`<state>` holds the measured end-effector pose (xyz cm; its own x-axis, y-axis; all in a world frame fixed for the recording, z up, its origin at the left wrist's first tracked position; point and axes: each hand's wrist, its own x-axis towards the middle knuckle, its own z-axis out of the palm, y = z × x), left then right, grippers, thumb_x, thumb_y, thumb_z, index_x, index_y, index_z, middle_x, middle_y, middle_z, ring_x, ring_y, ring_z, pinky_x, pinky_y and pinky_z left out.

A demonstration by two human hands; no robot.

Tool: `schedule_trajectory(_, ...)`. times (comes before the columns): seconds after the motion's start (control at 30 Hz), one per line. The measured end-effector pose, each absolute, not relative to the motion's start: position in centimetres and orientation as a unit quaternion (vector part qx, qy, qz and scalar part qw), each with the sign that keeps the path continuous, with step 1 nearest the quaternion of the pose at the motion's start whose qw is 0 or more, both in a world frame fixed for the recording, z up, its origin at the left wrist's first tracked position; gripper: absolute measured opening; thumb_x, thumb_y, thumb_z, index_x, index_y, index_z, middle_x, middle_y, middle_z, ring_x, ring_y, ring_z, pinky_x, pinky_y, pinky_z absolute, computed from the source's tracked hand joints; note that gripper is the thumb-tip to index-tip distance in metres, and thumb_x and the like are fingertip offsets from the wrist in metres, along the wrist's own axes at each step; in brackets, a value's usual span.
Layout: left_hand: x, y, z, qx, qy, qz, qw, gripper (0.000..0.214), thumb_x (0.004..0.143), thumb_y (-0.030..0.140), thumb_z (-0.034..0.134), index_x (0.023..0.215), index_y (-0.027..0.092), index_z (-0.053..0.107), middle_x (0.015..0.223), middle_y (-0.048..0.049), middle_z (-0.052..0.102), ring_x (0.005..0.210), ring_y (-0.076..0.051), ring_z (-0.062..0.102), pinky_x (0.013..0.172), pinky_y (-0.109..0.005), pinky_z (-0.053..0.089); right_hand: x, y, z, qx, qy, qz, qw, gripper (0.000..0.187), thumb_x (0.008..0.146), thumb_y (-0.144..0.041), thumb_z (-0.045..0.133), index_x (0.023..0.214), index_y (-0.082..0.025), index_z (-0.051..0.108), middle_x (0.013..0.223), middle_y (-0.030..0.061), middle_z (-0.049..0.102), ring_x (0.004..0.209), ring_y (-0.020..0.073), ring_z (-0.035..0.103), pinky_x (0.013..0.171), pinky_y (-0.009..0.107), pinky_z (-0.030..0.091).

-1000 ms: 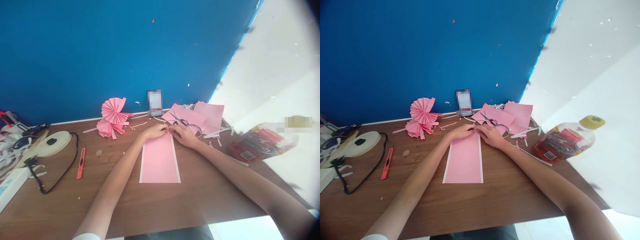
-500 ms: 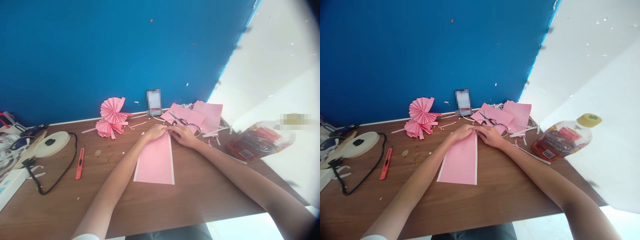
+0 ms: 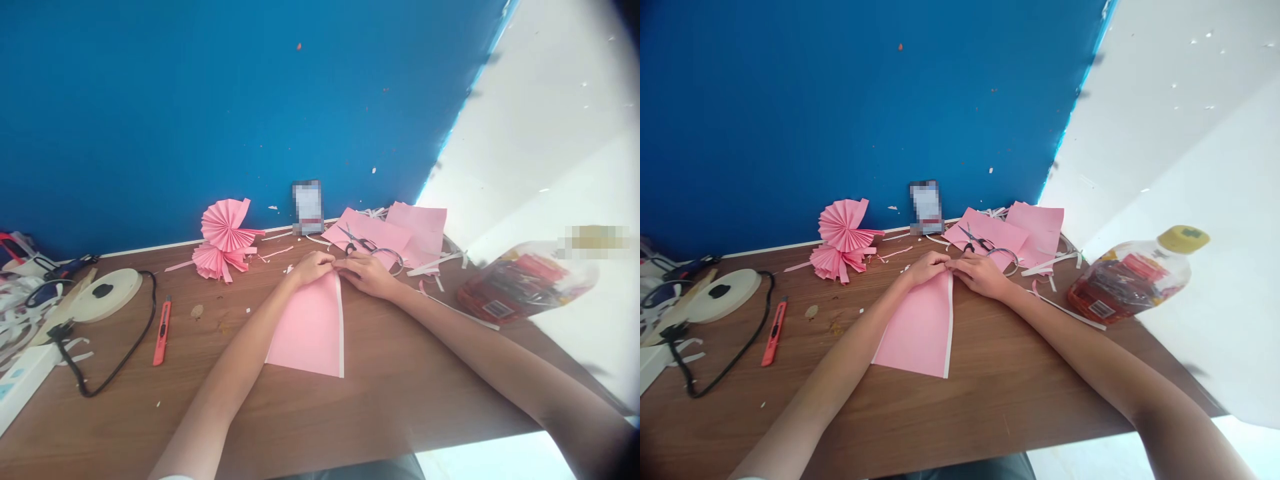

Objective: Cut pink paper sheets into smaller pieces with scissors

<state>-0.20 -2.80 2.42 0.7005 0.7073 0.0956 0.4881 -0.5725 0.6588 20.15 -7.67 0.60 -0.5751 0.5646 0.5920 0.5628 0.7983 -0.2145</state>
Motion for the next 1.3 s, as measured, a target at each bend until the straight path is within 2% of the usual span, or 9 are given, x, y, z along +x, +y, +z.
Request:
schedule_trajectory(0.2, -0.28, -2.99, 2.90, 0.870, 0.330, 0.166, 0.326, 0.023, 0.082, 0.027, 0.044, 0.065, 0.016, 0.056, 0.063, 0.0021, 0.053, 0.066, -0.013, 0.047, 0.064, -0.024, 0.032, 20.13, -7.69, 0.56, -0.299, -0.896, -0.028, 0.327, 0.032, 0.093, -0.019, 0.045, 0.123, -0.024, 0.057, 0.086, 0.0065, 0.066, 0.081, 0.0197, 0.055, 0.069, 0.030, 0.046)
schedule_trajectory(0.37, -0.27, -3.26, 3.38, 0.867, 0.334, 0.161, 0.334, 0.026, 0.085, 0.028, 0.040, 0.066, 0.016, 0.053, 0.068, 0.0009, 0.057, 0.071, -0.015, 0.050, 0.071, -0.026, 0.036, 20.07, -7.89, 0.85, -0.289, -0.906, -0.055, 0.305, 0.034, 0.094, -0.019, 0.042, 0.126, -0.024, 0.055, 0.085, 0.0068, 0.064, 0.081, 0.0202, 0.055, 0.068, 0.031, 0.045)
schedule_trajectory(0.53, -0.23, -3.26, 3.42, 0.882, 0.342, 0.145, 0.291, 0.028, 0.086, 0.027, 0.035, 0.064, 0.017, 0.049, 0.067, 0.0003, 0.056, 0.070, -0.016, 0.049, 0.079, -0.029, 0.034, 19.70, -8.07, 1.09, -0.294, -0.910, -0.044, 0.290, 0.035, 0.095, -0.020, 0.042, 0.128, -0.022, 0.051, 0.088, 0.0069, 0.064, 0.082, 0.0199, 0.054, 0.070, 0.031, 0.045)
schedule_trajectory(0.8, -0.51, -2.87, 2.98, 0.871, 0.326, 0.165, 0.328, 0.024, 0.082, 0.026, 0.038, 0.060, 0.016, 0.043, 0.059, 0.0020, 0.043, 0.062, -0.012, 0.042, 0.061, -0.025, 0.029, 19.76, -8.22, 1.04, -0.298, -0.907, -0.050, 0.294, 0.035, 0.094, -0.019, 0.041, 0.128, -0.023, 0.050, 0.088, 0.0068, 0.064, 0.082, 0.0214, 0.054, 0.070, 0.033, 0.045)
schedule_trajectory(0.93, -0.44, -2.84, 2.80, 0.874, 0.328, 0.163, 0.319, 0.022, 0.081, 0.029, 0.043, 0.063, 0.016, 0.044, 0.061, 0.0027, 0.045, 0.063, -0.012, 0.042, 0.060, -0.025, 0.028, 19.89, -8.22, 1.05, -0.305, -0.902, -0.026, 0.305, 0.036, 0.095, -0.017, 0.037, 0.128, -0.022, 0.049, 0.092, 0.0080, 0.064, 0.085, 0.0216, 0.056, 0.072, 0.034, 0.046)
schedule_trajectory(1.07, -0.44, -2.88, 2.90, 0.869, 0.328, 0.168, 0.331, 0.021, 0.083, 0.027, 0.039, 0.067, 0.016, 0.048, 0.066, 0.0019, 0.051, 0.068, -0.013, 0.046, 0.063, -0.025, 0.030, 19.74, -7.97, 0.68, -0.303, -0.902, -0.009, 0.306, 0.035, 0.096, -0.018, 0.037, 0.129, -0.023, 0.048, 0.095, 0.0079, 0.065, 0.087, 0.0212, 0.057, 0.075, 0.034, 0.047)
schedule_trajectory(1.3, -0.65, -2.42, 2.69, 0.865, 0.315, 0.138, 0.364, 0.012, 0.071, 0.021, 0.047, 0.070, 0.016, 0.057, 0.066, 0.0017, 0.054, 0.065, -0.012, 0.047, 0.063, -0.024, 0.035, 19.56, -7.96, 0.80, -0.319, -0.898, -0.037, 0.301, 0.029, 0.096, -0.023, 0.040, 0.122, -0.022, 0.053, 0.091, 0.0074, 0.066, 0.083, 0.0208, 0.057, 0.071, 0.032, 0.046)
